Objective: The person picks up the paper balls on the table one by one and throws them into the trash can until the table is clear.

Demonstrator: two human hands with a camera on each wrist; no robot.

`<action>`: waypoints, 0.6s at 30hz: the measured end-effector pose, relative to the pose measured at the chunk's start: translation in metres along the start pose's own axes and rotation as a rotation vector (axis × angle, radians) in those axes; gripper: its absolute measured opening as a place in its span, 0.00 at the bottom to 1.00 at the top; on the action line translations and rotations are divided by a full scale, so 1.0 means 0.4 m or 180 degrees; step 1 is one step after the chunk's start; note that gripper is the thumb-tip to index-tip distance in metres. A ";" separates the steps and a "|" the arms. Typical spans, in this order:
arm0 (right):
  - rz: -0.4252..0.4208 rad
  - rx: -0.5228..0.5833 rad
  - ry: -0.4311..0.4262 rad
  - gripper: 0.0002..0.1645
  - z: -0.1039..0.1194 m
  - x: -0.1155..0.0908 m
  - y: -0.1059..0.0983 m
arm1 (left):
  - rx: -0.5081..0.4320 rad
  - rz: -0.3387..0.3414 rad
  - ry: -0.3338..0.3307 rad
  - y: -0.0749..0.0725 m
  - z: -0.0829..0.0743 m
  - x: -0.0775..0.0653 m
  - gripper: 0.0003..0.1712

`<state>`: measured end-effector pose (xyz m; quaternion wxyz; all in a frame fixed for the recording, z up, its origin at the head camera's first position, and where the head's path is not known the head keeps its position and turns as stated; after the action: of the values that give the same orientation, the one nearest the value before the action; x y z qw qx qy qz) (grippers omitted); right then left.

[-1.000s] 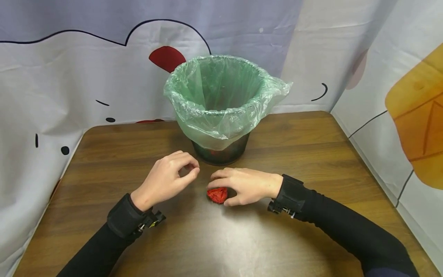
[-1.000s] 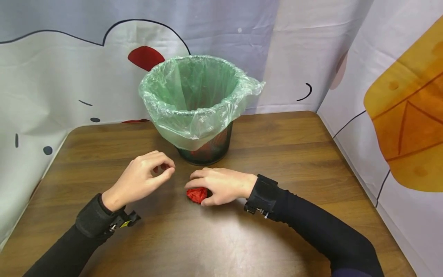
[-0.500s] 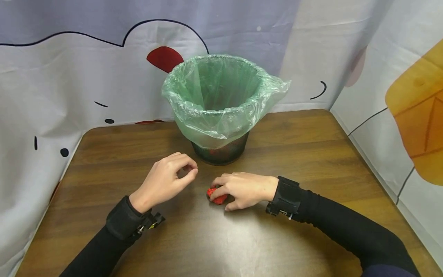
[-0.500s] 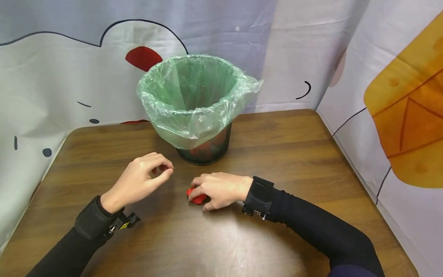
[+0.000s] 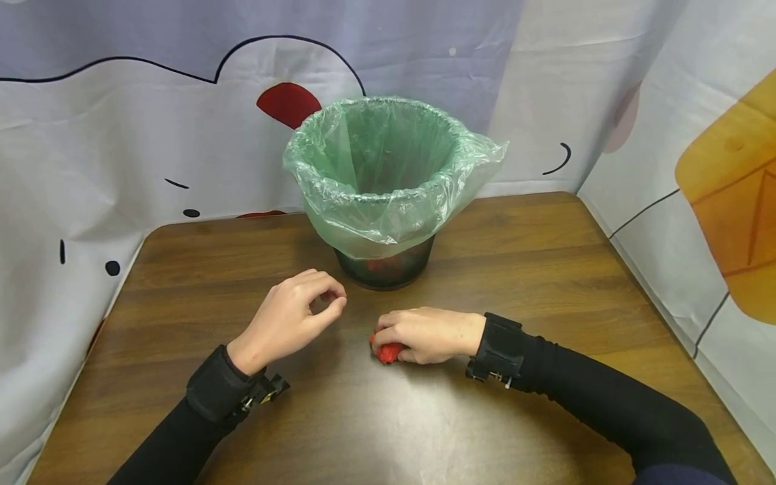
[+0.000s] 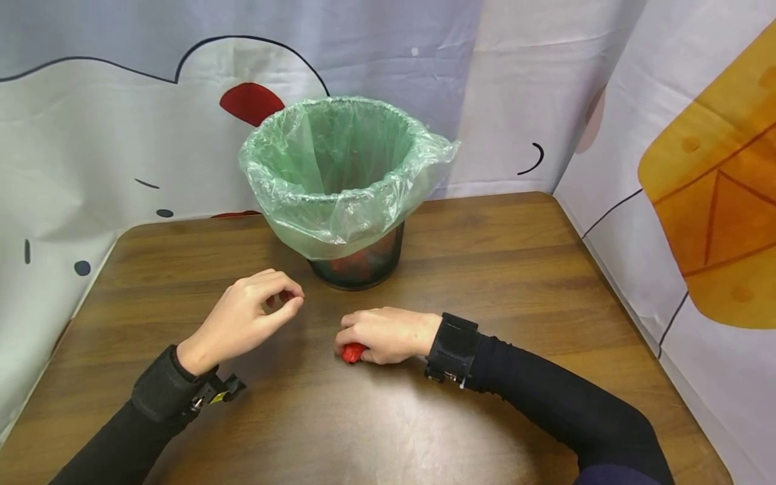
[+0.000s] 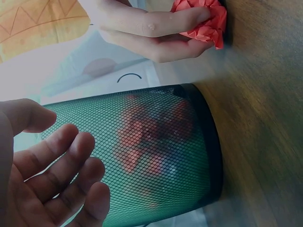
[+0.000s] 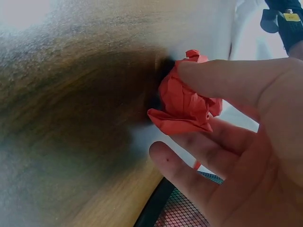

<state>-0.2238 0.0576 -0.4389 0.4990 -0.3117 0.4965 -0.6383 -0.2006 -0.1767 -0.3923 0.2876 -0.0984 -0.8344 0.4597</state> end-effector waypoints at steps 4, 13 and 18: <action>-0.0018 0.0012 0.0005 0.19 -0.001 -0.004 0.000 | 0.0012 0.0005 -0.0001 0.002 0.001 -0.001 0.03; -0.0060 0.0051 0.0100 0.17 0.002 -0.019 -0.019 | 0.0022 0.0005 -0.0015 0.001 0.001 -0.002 0.04; -0.0089 0.0035 0.0103 0.15 0.010 -0.030 -0.050 | 0.0029 -0.0011 -0.0009 -0.001 0.000 -0.003 0.03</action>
<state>-0.2231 0.0679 -0.4175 0.4836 -0.3056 0.4966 -0.6528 -0.1997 -0.1773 -0.3924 0.2876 -0.0950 -0.8329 0.4632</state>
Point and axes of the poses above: each hand's wrist, its own x-axis towards the middle knuckle, its own y-axis out of the palm, z = x × y, the point moved 2 cm from there along x, towards the middle knuckle, and after that the axes turned 2 degrees about x, right-handed, at the moved point
